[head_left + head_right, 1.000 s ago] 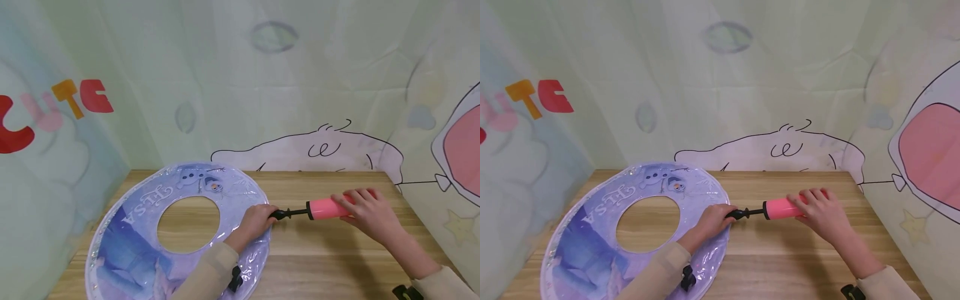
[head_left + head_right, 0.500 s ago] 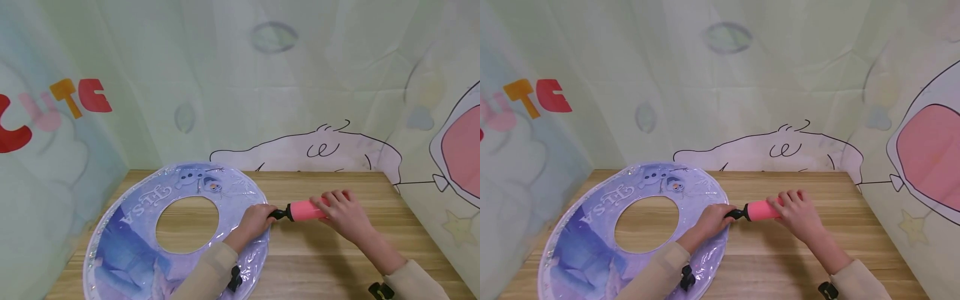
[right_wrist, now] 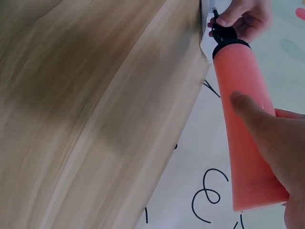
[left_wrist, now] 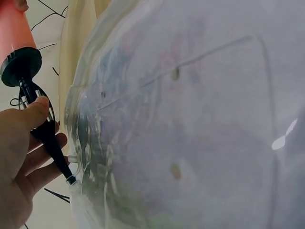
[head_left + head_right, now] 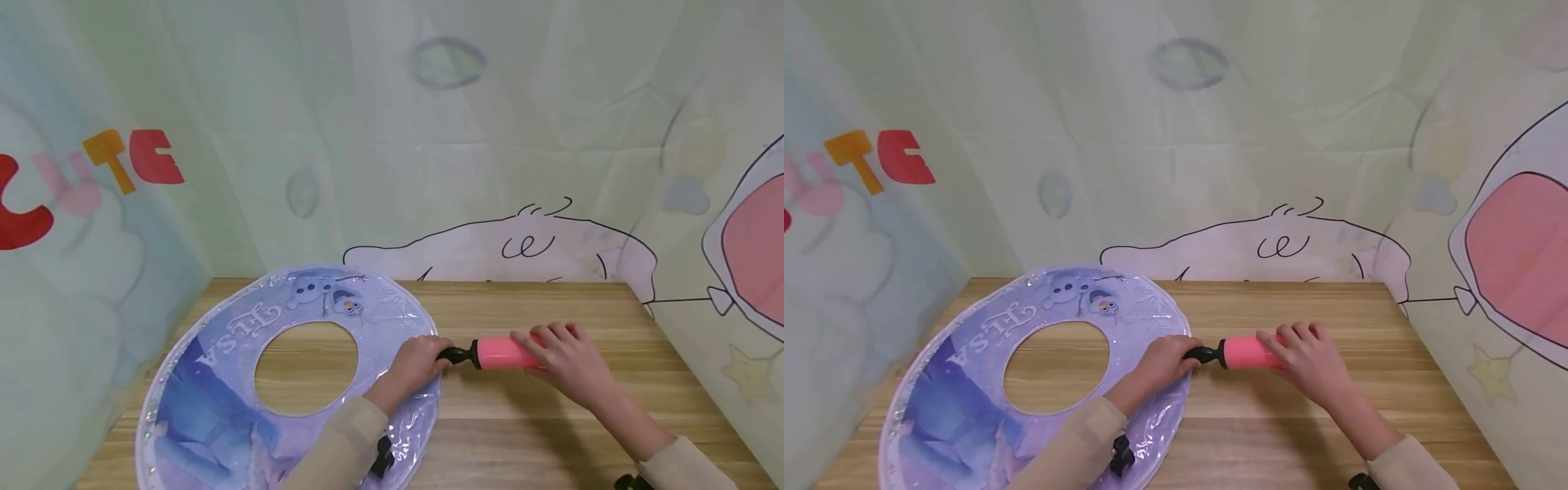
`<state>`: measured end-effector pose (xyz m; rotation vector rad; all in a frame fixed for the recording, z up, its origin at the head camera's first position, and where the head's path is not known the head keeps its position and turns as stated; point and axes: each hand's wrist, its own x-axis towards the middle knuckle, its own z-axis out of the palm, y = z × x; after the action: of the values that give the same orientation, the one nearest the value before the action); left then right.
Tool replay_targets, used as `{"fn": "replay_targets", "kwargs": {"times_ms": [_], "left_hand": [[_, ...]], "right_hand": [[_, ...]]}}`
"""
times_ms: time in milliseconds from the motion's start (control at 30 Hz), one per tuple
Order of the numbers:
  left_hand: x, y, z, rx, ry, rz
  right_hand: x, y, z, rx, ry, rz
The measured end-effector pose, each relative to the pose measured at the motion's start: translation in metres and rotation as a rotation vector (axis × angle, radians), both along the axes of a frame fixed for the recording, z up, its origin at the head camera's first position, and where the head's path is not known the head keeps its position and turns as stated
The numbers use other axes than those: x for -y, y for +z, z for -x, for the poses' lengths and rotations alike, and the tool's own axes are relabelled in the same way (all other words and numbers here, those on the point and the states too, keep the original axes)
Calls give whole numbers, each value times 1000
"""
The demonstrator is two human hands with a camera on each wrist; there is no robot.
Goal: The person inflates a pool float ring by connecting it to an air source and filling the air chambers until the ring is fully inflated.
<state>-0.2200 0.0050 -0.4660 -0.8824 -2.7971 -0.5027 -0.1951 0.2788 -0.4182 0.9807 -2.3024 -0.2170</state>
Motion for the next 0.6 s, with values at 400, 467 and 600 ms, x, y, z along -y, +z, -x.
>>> {"fn": "replay_targets", "kwargs": {"times_ms": [400, 467, 600], "left_hand": [[2, -1, 1, 0, -12, -15], [2, -2, 2, 3, -12, -24], [3, -3, 3, 8, -13, -32]], "right_hand": [[-32, 13, -3, 10, 35, 65], [-36, 17, -5, 3, 31, 74], [-47, 23, -6, -7, 22, 86]]}}
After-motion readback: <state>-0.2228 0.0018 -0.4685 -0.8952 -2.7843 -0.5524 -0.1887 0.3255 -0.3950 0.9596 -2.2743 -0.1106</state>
